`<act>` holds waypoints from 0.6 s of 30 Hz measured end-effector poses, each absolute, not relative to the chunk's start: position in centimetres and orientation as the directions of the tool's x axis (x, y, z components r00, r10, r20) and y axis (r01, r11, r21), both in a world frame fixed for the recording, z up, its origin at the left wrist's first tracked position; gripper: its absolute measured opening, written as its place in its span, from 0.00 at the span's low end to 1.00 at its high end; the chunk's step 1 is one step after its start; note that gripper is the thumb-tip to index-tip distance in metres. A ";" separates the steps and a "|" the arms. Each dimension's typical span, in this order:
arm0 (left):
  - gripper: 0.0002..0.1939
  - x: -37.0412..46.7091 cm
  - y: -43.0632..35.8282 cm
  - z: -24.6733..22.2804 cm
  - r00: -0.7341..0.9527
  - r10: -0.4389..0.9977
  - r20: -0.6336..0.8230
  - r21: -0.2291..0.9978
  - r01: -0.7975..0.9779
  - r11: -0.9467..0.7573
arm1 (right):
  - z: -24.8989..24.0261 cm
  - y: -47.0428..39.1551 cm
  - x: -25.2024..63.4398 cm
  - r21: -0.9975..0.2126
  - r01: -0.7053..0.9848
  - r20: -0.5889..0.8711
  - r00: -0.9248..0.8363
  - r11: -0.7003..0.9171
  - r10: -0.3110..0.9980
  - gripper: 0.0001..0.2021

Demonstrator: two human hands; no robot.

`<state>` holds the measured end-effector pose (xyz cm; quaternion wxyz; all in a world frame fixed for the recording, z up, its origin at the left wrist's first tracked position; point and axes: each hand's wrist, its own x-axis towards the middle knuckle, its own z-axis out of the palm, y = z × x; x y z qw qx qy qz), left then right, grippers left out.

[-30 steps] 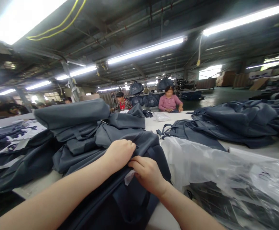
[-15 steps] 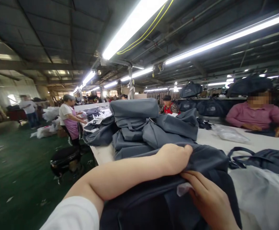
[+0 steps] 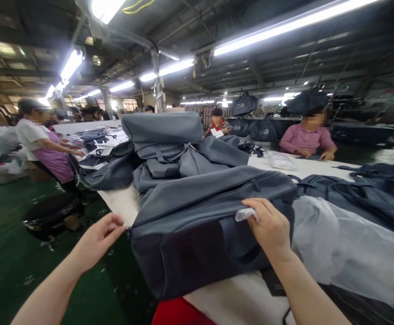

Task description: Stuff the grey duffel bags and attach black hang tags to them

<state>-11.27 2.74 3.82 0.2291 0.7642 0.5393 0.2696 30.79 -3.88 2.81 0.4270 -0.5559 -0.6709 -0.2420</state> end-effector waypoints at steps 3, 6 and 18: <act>0.21 -14.7 1.4 -1.0 0.141 0.979 0.150 0.670 0.713 -0.205 | 2.6 -4.3 30.1 -0.095 0.939 0.800 -0.126 0.331 0.587 0.13; 0.28 -14.9 1.2 -2.3 0.050 0.961 0.270 0.653 0.724 -0.221 | 2.8 -5.2 29.8 -0.093 0.927 0.745 -0.176 0.363 0.643 0.15; 0.20 0.3 1.2 6.7 0.448 0.844 0.296 0.539 0.651 -0.535 | 11.4 -12.0 27.2 -0.373 0.760 0.501 -0.318 0.533 0.805 0.26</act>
